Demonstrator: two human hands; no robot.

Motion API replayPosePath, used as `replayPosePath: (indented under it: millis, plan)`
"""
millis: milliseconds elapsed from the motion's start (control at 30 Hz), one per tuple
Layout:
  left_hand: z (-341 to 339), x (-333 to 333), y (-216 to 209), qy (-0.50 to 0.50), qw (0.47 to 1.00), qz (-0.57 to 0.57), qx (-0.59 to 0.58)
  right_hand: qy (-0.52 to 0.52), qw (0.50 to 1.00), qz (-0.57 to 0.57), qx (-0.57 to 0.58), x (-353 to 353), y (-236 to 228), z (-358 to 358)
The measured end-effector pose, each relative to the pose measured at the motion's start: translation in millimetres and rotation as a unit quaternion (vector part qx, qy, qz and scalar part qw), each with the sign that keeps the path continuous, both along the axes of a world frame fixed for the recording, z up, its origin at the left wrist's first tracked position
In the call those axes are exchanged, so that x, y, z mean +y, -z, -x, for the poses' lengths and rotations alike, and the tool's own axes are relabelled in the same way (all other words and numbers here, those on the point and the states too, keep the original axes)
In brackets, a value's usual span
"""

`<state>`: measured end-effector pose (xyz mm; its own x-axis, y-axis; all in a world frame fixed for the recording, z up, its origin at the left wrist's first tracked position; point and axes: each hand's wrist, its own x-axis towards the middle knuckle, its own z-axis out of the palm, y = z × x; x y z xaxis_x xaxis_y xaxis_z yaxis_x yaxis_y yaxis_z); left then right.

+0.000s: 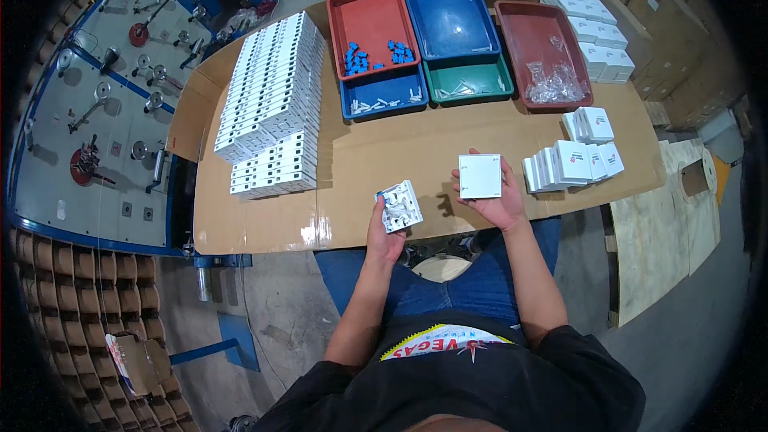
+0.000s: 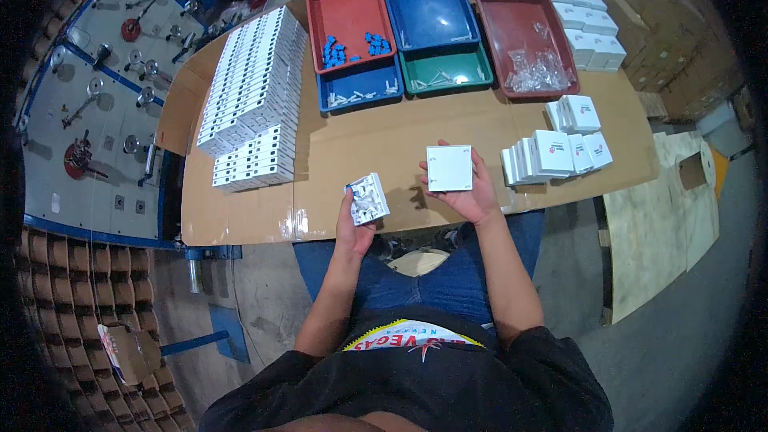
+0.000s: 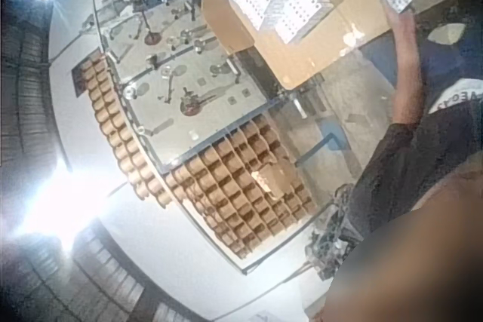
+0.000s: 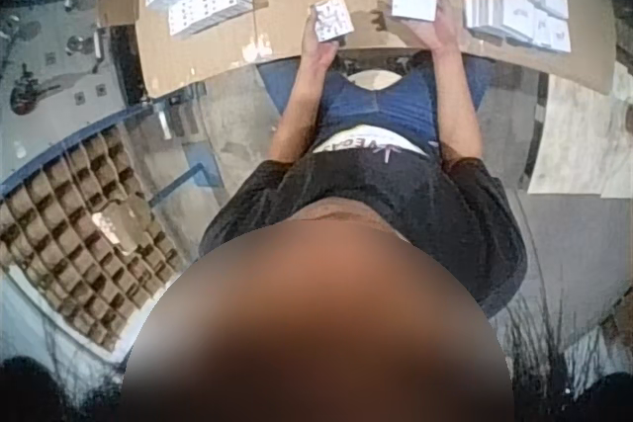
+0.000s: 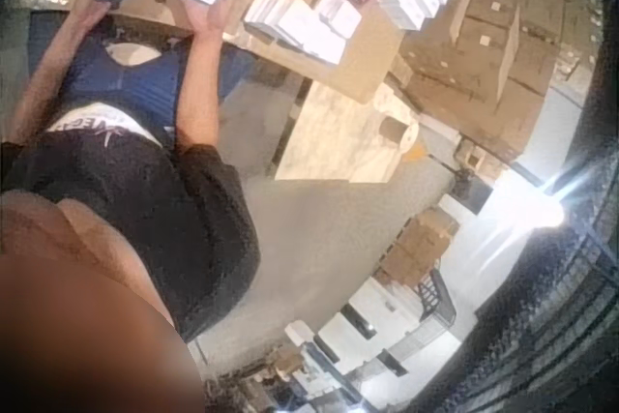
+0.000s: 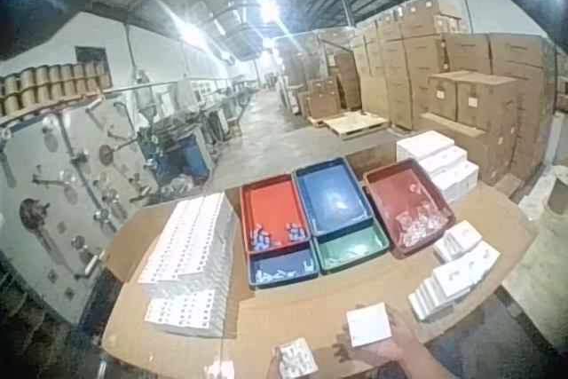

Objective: Sorting small blue electronic or plastic components from a tray into individual white boxes and stacking them on a workbench.

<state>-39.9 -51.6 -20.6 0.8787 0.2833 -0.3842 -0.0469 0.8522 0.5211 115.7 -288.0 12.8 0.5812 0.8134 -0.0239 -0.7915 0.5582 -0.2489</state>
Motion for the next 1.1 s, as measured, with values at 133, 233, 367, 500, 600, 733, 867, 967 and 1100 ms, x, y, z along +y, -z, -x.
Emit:
replayPosePath:
  millis: [133,233,367,500,600,733,867,967,1100]
  plan:
    - [-6,-1,-5,-0.06,0.998,0.021,0.021,-0.002,1.0,-0.014,-0.003,0,2,-1]
    - [-5,-2,-26,-0.036,0.998,0.053,-0.014,0.005,1.0,-0.001,0.007,-1,3,-1]
    - [-7,-1,-10,-0.007,1.0,-0.005,0.009,-0.006,1.0,0.001,-0.005,3,4,-1]
    - [-5,3,12,-0.05,0.997,-0.028,0.045,-0.009,1.0,-0.002,-0.007,3,4,-1]
    - [-4,4,2,-0.027,1.0,0.0,-0.01,0.002,1.0,0.001,0.002,2,2,0]
    - [-5,2,-18,0.015,0.979,0.169,-0.117,0.008,1.0,-0.011,0.014,1,0,1]
    - [-7,-10,-41,0.037,0.972,0.191,-0.136,0.031,0.999,-0.01,0.029,0,-10,4]
    - [-8,-13,-41,0.071,0.957,0.236,-0.151,0.035,0.999,-0.005,0.014,-1,-8,4]
    - [-8,-20,-45,0.144,0.952,0.201,-0.179,-0.008,0.999,-0.039,-0.035,0,-1,-2]
